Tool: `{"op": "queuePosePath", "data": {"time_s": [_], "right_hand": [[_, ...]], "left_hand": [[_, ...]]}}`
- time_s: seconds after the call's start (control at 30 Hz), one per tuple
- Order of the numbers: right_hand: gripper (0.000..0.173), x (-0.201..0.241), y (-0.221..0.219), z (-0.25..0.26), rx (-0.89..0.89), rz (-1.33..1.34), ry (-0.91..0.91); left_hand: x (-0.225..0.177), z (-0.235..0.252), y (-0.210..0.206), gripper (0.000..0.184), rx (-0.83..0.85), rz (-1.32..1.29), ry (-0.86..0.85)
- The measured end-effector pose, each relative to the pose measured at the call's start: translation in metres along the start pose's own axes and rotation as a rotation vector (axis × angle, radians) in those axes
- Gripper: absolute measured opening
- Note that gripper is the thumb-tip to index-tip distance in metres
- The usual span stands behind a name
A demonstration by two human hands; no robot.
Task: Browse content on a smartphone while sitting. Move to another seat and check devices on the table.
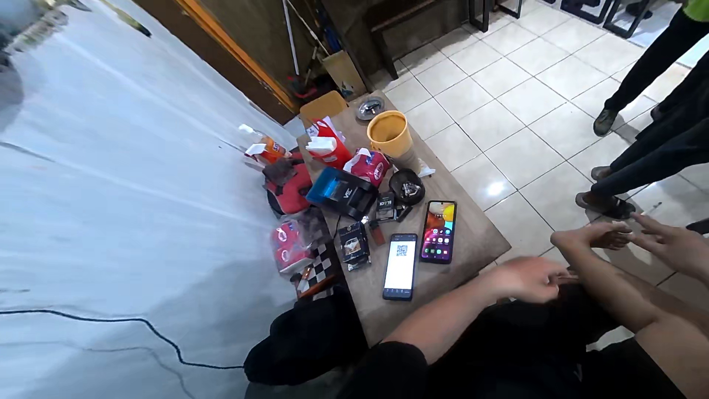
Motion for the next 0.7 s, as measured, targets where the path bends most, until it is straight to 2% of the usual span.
{"op": "queuePosePath", "data": {"time_s": [0.03,0.1,0.2,0.27,0.37,0.43,0.53,0.6,0.63,0.7], "right_hand": [[0.057,0.017,0.003,0.005,0.001,-0.017,0.105],[0.056,0.066,0.005,0.012,-0.010,-0.044,0.329],[0.050,0.143,-0.008,0.032,-0.065,-0.044,0.592],[0.044,0.193,-0.020,0.045,-0.077,-0.018,0.709],[0.033,0.259,-0.038,0.063,-0.095,0.018,0.864],[0.027,0.295,-0.049,0.075,-0.114,0.030,0.959],[0.022,0.336,-0.066,0.095,-0.099,0.011,1.055],[0.022,0.357,-0.078,0.109,-0.081,-0.027,1.105],[0.022,0.367,-0.084,0.116,-0.077,-0.043,1.126],[0.025,0.384,-0.095,0.127,-0.068,-0.080,1.151]], "left_hand": [[-0.003,0.019,-0.012,0.042,0.140,0.119,-0.006],[-0.003,0.050,-0.032,0.044,0.296,0.307,0.025],[0.000,0.080,-0.039,0.048,0.374,0.483,0.143],[0.005,0.091,-0.038,0.043,0.356,0.512,0.195],[0.019,0.099,-0.036,0.034,0.282,0.472,0.160],[0.017,0.092,-0.026,0.027,0.306,0.463,0.203],[0.006,0.073,-0.013,0.033,0.381,0.429,0.287],[0.015,0.079,-0.025,0.034,0.357,0.384,0.271],[0.019,0.076,-0.025,0.038,0.323,0.292,0.278],[0.008,0.032,0.014,0.051,0.286,-0.016,0.358]]}}
Point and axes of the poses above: each hand's wrist, its own z-axis towards the middle knuckle, its own y-axis out of the back of the hand, x = y × z, the point moved 4 cm from there along z, towards the middle knuckle, and after that the axes turned 12 degrees about y, right-handed, at the moved point
